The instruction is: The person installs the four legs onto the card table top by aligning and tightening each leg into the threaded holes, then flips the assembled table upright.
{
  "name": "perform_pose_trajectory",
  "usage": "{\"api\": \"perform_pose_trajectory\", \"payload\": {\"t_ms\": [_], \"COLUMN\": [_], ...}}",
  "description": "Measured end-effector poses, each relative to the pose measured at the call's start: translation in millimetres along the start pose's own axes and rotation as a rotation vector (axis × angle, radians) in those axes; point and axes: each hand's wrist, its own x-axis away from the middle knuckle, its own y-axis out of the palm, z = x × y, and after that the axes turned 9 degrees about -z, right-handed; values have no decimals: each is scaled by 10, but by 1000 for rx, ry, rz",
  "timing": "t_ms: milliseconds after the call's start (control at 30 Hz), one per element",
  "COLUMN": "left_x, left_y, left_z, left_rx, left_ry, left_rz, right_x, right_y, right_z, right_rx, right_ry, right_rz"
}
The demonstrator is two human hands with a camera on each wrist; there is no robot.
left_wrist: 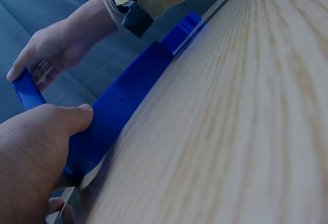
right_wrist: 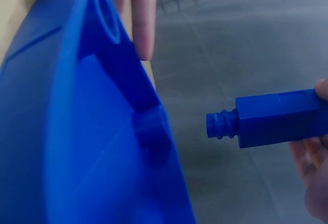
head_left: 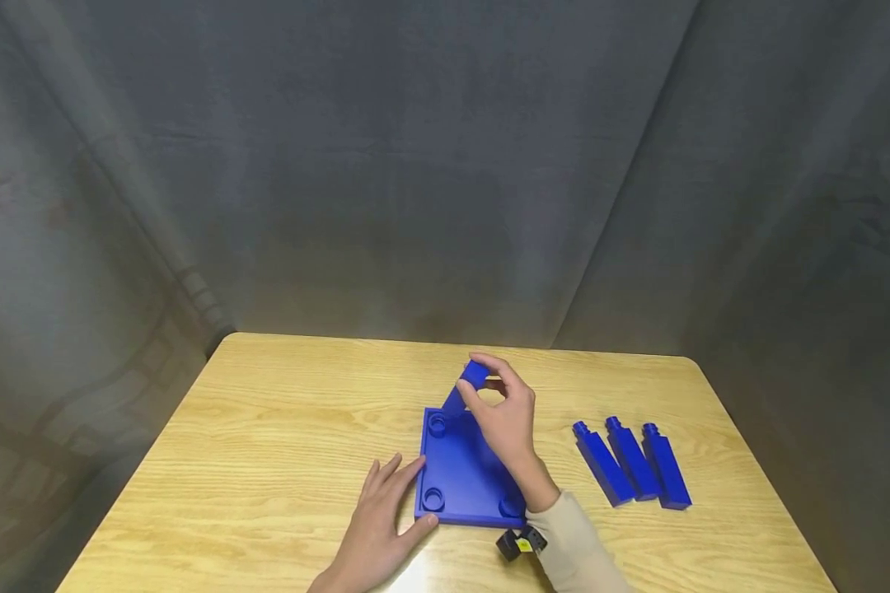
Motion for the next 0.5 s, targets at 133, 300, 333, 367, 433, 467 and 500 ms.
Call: {"api": "perform_pose_trajectory", "payload": {"t_ms": [133, 300, 333, 367, 433, 467, 500], "left_x": [2, -6, -8, -9, -12, -13, -13], "left_y": [8, 16, 17, 19, 22, 22, 22], "left_z": [9, 7, 5, 2, -3, -5, -7], "left_rx": [-5, -21, -22, -25, -27, -27, -27], "left_ry": [2, 8, 11, 13, 17, 18, 18], "left_rz": [5, 14, 16, 19, 22, 23, 23], "right_x": [28, 50, 54, 57, 61, 63, 64], "right_y": [65, 117, 123, 128, 137, 143, 149], "right_z": [44, 80, 86, 90, 95, 97, 101], "right_rx": [16, 26, 26, 28, 35, 37, 43], "right_ry": [5, 1, 1, 4, 6, 6, 7], "right_rz": [-17, -54, -60, -66, -74, -78, -81]}}
